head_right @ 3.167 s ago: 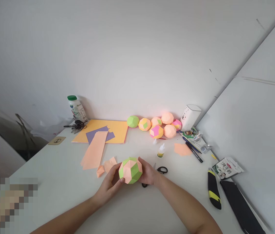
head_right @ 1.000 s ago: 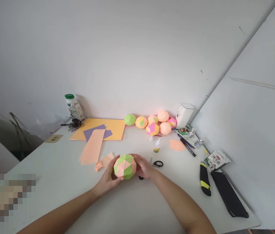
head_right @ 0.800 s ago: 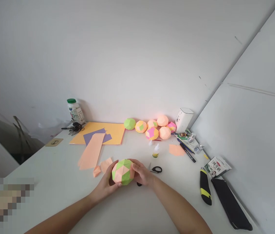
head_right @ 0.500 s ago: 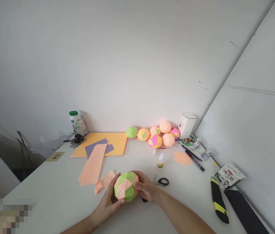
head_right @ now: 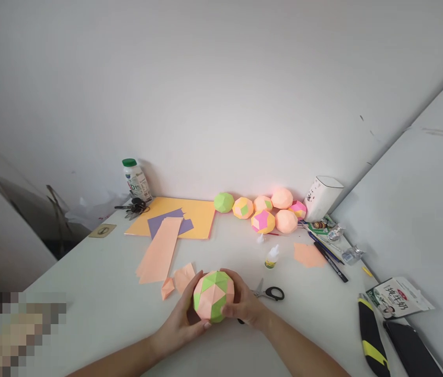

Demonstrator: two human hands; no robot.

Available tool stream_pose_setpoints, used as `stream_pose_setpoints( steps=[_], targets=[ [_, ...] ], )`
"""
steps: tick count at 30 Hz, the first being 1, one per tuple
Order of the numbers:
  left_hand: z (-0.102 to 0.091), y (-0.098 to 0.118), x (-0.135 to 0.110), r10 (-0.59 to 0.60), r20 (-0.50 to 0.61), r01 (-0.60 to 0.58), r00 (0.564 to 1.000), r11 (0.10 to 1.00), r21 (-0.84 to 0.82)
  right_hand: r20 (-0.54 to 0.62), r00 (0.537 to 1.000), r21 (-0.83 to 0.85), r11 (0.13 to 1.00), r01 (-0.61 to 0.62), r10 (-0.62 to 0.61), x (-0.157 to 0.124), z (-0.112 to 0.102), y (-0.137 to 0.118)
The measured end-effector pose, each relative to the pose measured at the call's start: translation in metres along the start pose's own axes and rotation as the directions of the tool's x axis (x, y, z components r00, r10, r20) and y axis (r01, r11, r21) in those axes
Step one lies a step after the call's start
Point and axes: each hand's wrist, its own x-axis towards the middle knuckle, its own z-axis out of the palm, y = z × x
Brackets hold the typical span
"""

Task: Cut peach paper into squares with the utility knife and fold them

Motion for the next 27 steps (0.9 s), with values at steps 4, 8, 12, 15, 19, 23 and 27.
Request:
stream_pose_setpoints(
  steps=[4, 8, 12, 15, 19, 23, 27],
  targets=[
    [-0.003, -0.001, 0.0, -0.016, -0.025, 0.019, 1.0, 0.99, 0.14, -0.024, 0.998, 0.089, 0.994, -0.055, 0.058, 0.001, -0.002, -0.003],
    [-0.004, -0.002, 0.0, -0.02, -0.051, 0.031, 0.998, 0.975, 0.219, -0.045, 0.993, 0.198, 0.975, -0.097, 0.108, 0.002, -0.01, 0.001],
    [-0.004, 0.0, 0.002, -0.002, -0.045, 0.012, 0.999, 0.976, 0.22, -0.035, 0.987, 0.235, 0.961, -0.143, 0.155, 0.003, -0.014, 0.004],
    [-0.005, 0.0, 0.003, -0.031, -0.045, 0.04, 0.998, 0.976, 0.215, -0.012, 0.993, 0.22, 0.968, -0.116, 0.122, 0.004, -0.01, 0.0],
    [-0.005, 0.001, 0.003, -0.034, -0.045, 0.041, 0.998, 0.985, 0.165, 0.016, 0.998, 0.182, 0.982, -0.057, 0.055, 0.004, -0.003, -0.005],
    [-0.003, 0.005, 0.004, 0.038, -0.017, -0.037, 0.999, 0.998, 0.046, 0.06, 0.997, 0.13, 0.989, -0.065, 0.058, 0.003, -0.001, -0.008],
    [0.0, 0.007, 0.006, 0.076, 0.044, -0.071, 0.996, 0.991, -0.112, 0.089, 0.993, 0.062, 0.994, -0.088, 0.082, 0.002, 0.0, -0.011]
  ],
)
